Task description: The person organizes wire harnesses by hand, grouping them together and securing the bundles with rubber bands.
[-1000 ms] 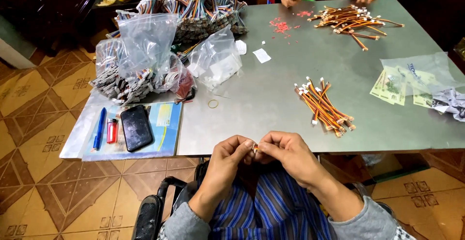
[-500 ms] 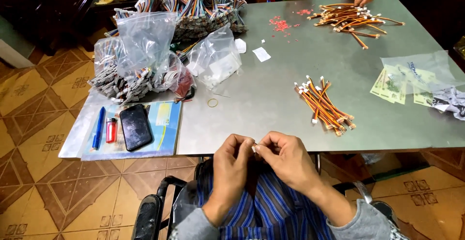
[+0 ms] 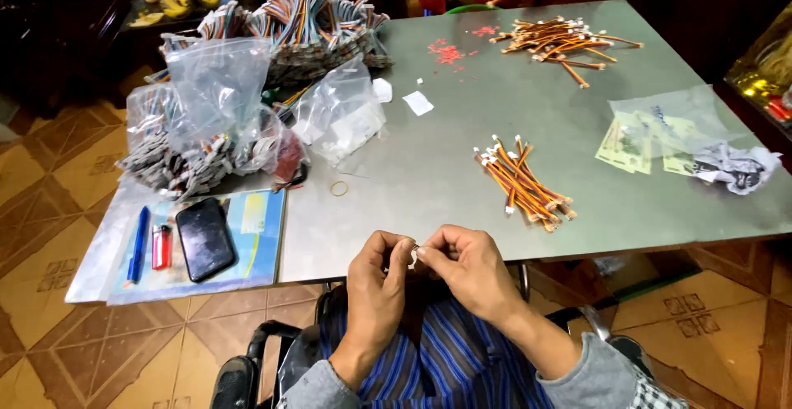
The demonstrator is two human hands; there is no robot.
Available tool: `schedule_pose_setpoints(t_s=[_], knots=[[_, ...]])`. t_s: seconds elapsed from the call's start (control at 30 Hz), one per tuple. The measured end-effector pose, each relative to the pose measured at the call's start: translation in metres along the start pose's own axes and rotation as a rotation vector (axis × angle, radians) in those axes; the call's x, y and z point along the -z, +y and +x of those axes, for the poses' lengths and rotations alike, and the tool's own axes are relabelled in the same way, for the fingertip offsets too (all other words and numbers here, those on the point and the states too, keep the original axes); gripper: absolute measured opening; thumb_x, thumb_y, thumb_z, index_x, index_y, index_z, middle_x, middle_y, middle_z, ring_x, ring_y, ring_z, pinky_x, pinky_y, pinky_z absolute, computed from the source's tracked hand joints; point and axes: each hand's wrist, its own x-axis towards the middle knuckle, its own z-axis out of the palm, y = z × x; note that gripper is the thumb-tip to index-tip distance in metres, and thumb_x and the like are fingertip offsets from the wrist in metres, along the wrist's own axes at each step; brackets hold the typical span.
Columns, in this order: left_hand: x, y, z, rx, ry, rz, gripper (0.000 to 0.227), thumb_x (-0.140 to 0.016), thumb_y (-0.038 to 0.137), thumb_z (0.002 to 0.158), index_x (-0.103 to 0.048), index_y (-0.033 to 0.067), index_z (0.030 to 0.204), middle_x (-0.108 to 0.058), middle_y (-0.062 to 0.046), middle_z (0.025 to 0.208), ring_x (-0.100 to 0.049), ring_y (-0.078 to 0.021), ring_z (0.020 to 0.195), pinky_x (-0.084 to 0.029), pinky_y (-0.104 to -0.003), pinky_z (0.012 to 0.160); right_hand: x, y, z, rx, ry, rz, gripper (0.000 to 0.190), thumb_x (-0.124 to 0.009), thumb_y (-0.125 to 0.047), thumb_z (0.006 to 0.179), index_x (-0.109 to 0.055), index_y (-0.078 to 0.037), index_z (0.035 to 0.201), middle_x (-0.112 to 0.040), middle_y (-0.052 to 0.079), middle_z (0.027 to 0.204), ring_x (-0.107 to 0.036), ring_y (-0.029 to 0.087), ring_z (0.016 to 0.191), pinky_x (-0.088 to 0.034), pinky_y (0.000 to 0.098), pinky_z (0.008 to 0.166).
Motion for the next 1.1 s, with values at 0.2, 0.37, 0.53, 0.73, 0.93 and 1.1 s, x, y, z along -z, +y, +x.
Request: schedule_pose_setpoints(t_s=[0.2,0.37,0.53,0.73,0.93,1.1], knots=[[0.006,-0.002,0.040,-0.041,-0.066,0.065,0.026,-0.072,0.025,0.095,-0.072,0.0068,0.114,-0.077,-0.018,0.085,-0.073,-0.0326,0.078,-0.058,-0.042,0.072,0.033,-0.014,0.028,0.019,0.175,-0.157,0.015,-0.075,-0.015,0.083,-0.079,-0.006,0.072,-0.075,0.011,0.062,-0.065,0.015,0.059,-0.053,0.0286,0.061],[0.026,-0.042,0.073,-0.011,-0.071,0.197,0.038,-0.075,0.024,0.092,-0.066,0.0079,0.125,-0.077,-0.018,0.094,-0.075,-0.0350,0.085,-0.060,-0.043,0.078,0.095,-0.016,0.079,0.066,0.341,-0.525,0.015,-0.072,-0.027,0.085,-0.081,-0.016,0.089,-0.079,0.009,0.081,-0.073,0.028,0.082,-0.054,0.0397,0.073],[0.042,-0.052,0.079,0.045,-0.126,0.115,0.028,-0.073,0.014,0.091,-0.069,0.0125,0.118,-0.073,-0.002,0.085,-0.067,-0.0111,0.077,-0.055,-0.025,0.076,0.127,0.006,0.097,0.080,0.430,-0.760,0.048,-0.069,-0.054,0.085,-0.074,-0.024,0.123,-0.073,-0.005,0.116,-0.067,0.024,0.104,-0.048,0.0406,0.086],[0.037,-0.047,0.076,0.153,-0.095,0.123,0.023,-0.073,0.015,0.090,-0.075,0.0128,0.113,-0.075,0.000,0.085,-0.067,-0.0089,0.078,-0.056,-0.024,0.079,0.132,0.072,0.103,0.172,0.332,-1.074,0.074,-0.070,-0.053,0.083,-0.052,-0.015,0.144,-0.062,0.013,0.137,-0.055,0.037,0.126,-0.042,0.0523,0.103],[0.038,-0.048,0.074,0.075,-0.110,0.284,0.012,-0.074,0.023,0.089,-0.077,0.0193,0.099,-0.073,0.006,0.075,-0.062,-0.0070,0.066,-0.051,-0.025,0.069,0.150,0.080,0.166,0.287,0.381,-1.241,0.039,-0.058,-0.016,0.094,-0.065,-0.015,0.132,-0.069,0.013,0.118,-0.060,0.039,0.101,-0.050,0.0521,0.086],[0.033,-0.054,0.074,-0.036,-0.095,0.292,0.007,-0.076,0.021,0.086,-0.076,0.0165,0.091,-0.075,0.003,0.078,-0.064,-0.0100,0.067,-0.053,-0.027,0.067,0.203,0.100,0.249,0.226,0.430,-1.463,0.034,-0.051,-0.016,0.094,-0.069,-0.017,0.122,-0.071,0.015,0.109,-0.067,0.040,0.097,-0.055,0.0506,0.084]])
